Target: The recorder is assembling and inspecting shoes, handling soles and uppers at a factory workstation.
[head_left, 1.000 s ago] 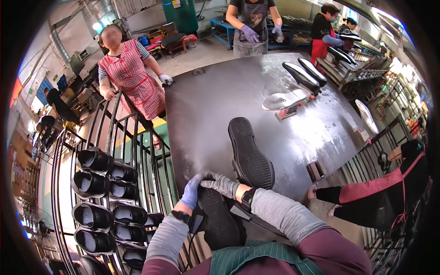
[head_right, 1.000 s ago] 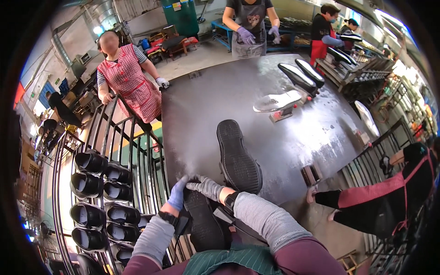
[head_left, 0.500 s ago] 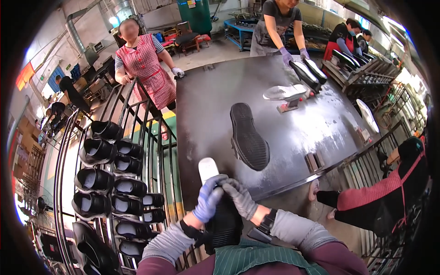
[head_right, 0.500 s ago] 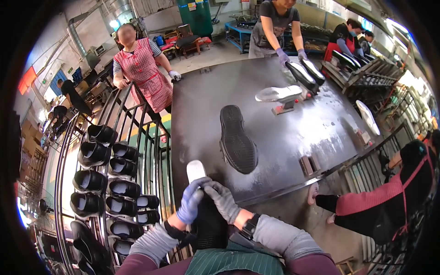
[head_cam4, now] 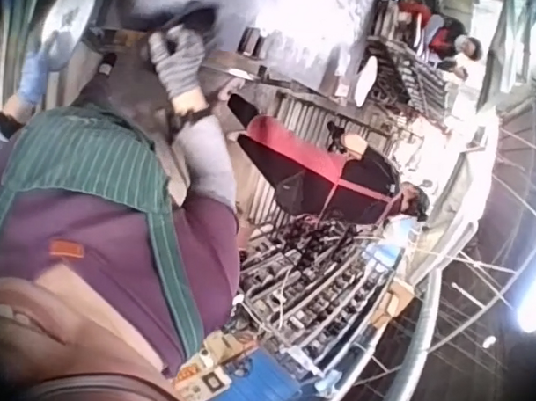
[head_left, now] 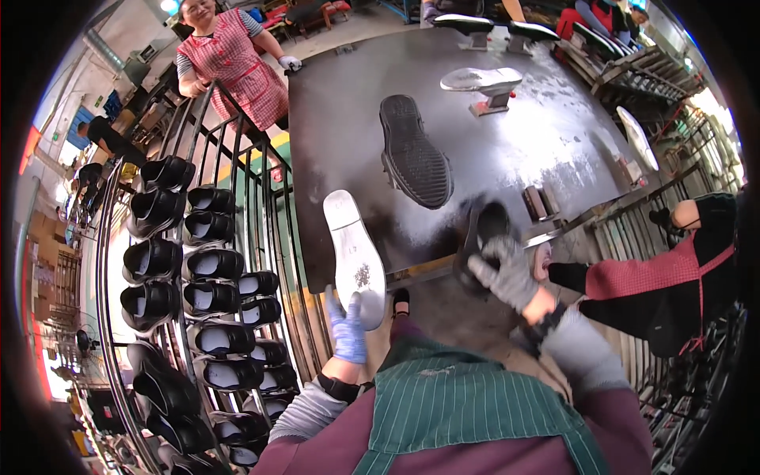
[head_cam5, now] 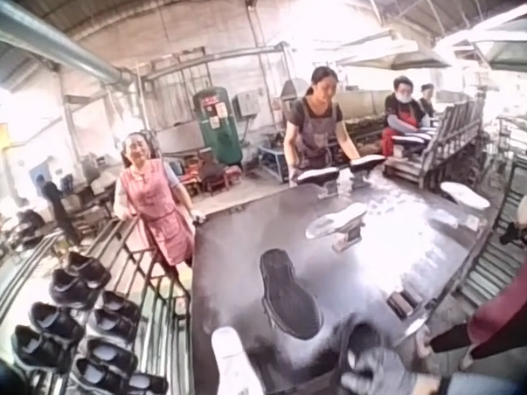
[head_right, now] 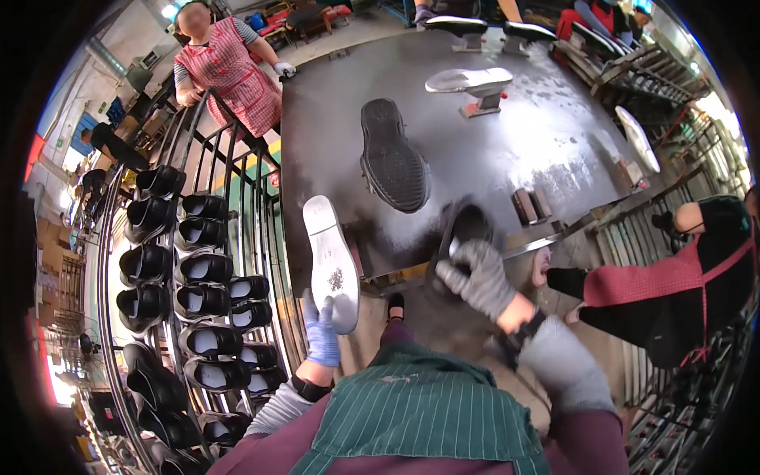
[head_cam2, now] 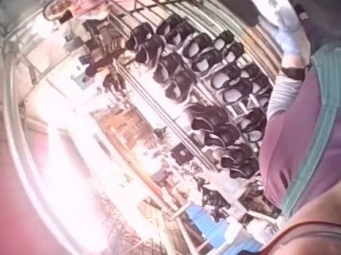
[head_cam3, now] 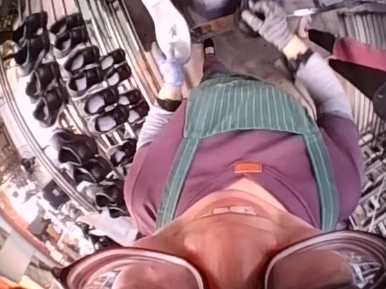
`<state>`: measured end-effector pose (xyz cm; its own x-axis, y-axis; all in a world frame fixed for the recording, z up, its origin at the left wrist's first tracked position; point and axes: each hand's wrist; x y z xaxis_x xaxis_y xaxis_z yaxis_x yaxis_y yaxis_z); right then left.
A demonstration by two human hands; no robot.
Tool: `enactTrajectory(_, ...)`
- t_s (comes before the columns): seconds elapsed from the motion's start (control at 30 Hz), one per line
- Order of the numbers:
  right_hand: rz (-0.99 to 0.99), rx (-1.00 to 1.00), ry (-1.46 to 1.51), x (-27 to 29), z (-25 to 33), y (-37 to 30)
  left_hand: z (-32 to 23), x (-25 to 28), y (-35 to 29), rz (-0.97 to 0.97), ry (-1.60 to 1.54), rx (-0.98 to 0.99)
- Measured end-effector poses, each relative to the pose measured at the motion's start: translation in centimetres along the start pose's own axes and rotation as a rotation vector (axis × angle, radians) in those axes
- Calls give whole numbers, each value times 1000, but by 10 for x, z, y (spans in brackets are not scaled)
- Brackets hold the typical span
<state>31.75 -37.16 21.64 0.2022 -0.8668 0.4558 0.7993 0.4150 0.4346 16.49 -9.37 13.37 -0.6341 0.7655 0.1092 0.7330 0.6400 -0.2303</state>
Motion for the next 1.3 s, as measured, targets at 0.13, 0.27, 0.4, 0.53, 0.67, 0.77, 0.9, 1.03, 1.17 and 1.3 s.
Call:
enactTrajectory(0.13,153,-224,-254,-5,-98,45,9,-9,26,144,-1,89)
enactTrajectory(0.27,-210,-371,82,-56,-124,113,-7,-10,83,213,-69,54)
enactTrajectory(0.4,23,-909,914,-76,-83,179,-43,-10,164,345,-9,79)
enactTrajectory(0.53,-61,-778,748,-93,-71,151,-64,-13,258,497,226,-94)
enactTrajectory(0.67,32,-724,806,-70,-43,113,-92,-65,332,627,372,-123)
enactTrajectory(0.77,136,-775,690,-46,-53,98,-129,-133,364,588,569,-232)
enactTrajectory(0.9,102,-778,233,-34,-66,109,-127,-172,382,711,-136,145)
enactTrajectory(1.03,5,-1004,275,-16,-81,106,-126,-146,307,1024,67,-89)
enactTrajectory(1.17,300,-1020,-143,-28,-71,170,-83,-107,305,516,-67,113)
enactTrajectory(1.3,395,-917,124,-102,-77,145,-116,-81,341,300,326,-181)
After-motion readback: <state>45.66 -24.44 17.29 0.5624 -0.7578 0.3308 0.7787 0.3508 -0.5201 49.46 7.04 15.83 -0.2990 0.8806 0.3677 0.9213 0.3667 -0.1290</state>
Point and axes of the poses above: each hand's wrist, its own y-axis towards the middle knuckle, its own x-axis out of the back of the hand, z = x × y, and after that the axes turned 13 degrees about y, right-handed
